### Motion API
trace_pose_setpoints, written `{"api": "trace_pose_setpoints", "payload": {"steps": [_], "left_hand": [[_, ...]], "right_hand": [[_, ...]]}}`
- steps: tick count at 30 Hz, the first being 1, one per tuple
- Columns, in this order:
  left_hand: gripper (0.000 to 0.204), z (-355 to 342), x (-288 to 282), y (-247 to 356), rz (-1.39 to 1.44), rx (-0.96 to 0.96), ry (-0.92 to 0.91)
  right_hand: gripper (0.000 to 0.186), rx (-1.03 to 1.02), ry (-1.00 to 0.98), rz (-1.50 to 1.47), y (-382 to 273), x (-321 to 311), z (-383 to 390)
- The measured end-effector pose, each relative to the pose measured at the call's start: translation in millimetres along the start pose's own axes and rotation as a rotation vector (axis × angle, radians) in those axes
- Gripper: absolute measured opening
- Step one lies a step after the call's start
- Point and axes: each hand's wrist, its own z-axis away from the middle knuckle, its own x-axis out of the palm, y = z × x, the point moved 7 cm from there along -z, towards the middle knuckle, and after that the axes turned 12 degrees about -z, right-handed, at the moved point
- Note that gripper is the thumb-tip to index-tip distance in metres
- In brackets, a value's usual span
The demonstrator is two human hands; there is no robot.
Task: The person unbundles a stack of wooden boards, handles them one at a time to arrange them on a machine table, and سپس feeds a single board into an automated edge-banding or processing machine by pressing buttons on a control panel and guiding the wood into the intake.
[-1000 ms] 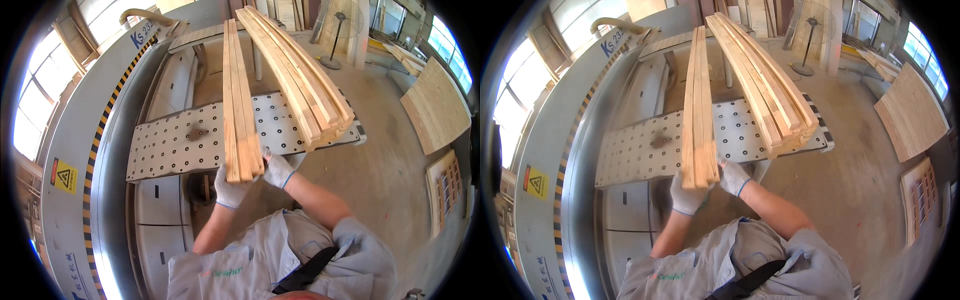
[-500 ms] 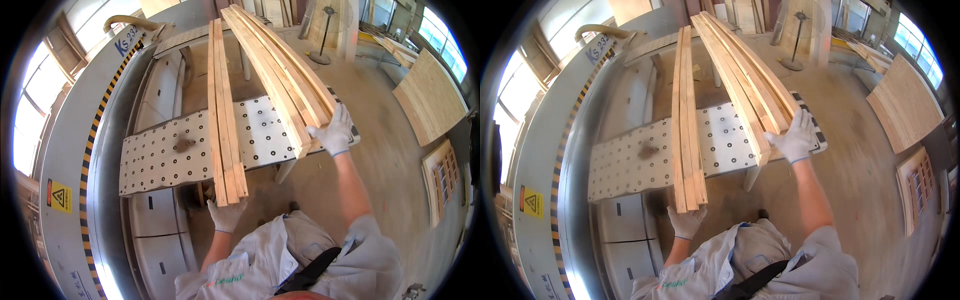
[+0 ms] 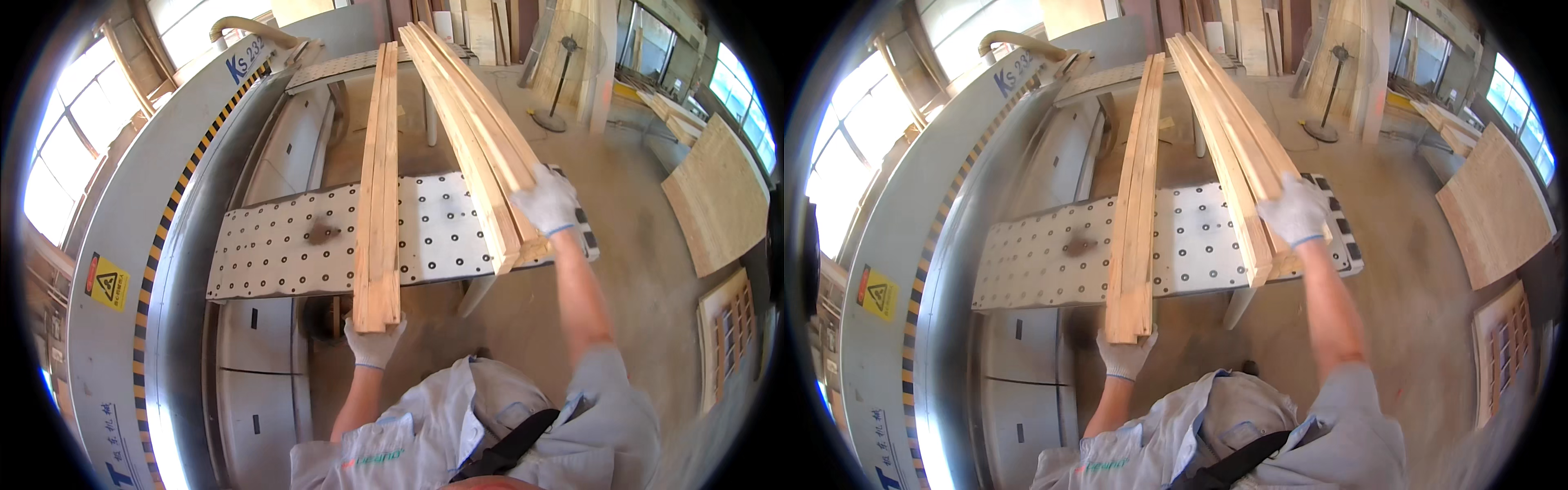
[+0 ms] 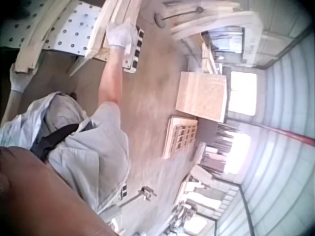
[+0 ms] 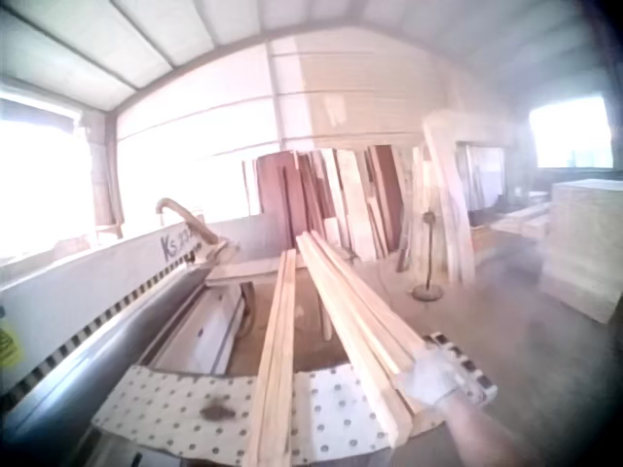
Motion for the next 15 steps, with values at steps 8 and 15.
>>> {"api": "trace_pose_setpoints", "payload": {"steps": [8,15], "left_hand": [[0.066,1,19,-4,-0.003,-0.005,-0.083],[0.071,-5,-3,-3,-0.134,-0.027,-0.131]], "right_hand": [[0.054,-0.190,0.129,-0.085,-102,131,127],[0.077,-0.224,0.100,-0.022,3,159,223]]}}
